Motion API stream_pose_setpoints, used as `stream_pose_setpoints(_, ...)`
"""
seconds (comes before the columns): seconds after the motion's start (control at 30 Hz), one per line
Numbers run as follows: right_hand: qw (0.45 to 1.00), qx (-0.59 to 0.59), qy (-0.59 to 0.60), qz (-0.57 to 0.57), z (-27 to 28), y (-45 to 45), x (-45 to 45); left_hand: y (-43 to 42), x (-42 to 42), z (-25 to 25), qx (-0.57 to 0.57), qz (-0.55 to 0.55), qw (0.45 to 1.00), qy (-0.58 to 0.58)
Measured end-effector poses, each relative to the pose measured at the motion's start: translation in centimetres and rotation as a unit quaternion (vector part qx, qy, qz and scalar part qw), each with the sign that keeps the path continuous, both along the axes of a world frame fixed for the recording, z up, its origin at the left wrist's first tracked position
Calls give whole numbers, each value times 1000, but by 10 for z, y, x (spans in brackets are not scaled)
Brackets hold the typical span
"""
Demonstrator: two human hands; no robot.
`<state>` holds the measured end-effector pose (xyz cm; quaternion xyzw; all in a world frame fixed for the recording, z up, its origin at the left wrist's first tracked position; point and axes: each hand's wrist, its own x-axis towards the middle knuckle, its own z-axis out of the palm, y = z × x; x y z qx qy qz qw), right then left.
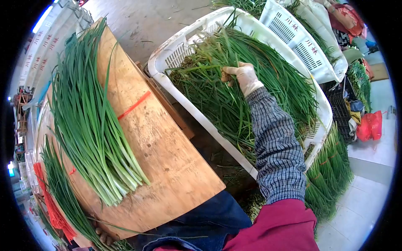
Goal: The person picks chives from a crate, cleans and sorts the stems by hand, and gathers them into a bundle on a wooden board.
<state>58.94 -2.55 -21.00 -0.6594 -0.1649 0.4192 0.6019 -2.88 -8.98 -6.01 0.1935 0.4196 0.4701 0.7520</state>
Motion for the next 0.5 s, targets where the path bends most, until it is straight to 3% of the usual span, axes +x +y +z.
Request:
stream_pose_setpoints(0.23, 996, 92, 12, -9, 61, -38, 0, 4, 18, 4, 2, 33, 999, -32)
stream_pose_setpoints(0.37, 994, 25, -99, -42, 88, -52, -9, 2, 31, 12, -4, 53, 997, -54)
stream_pose_setpoints(0.5, 989, 79, -118, -36, 117, -64, -12, 1, 49, 22, -28, 52, 996, -59)
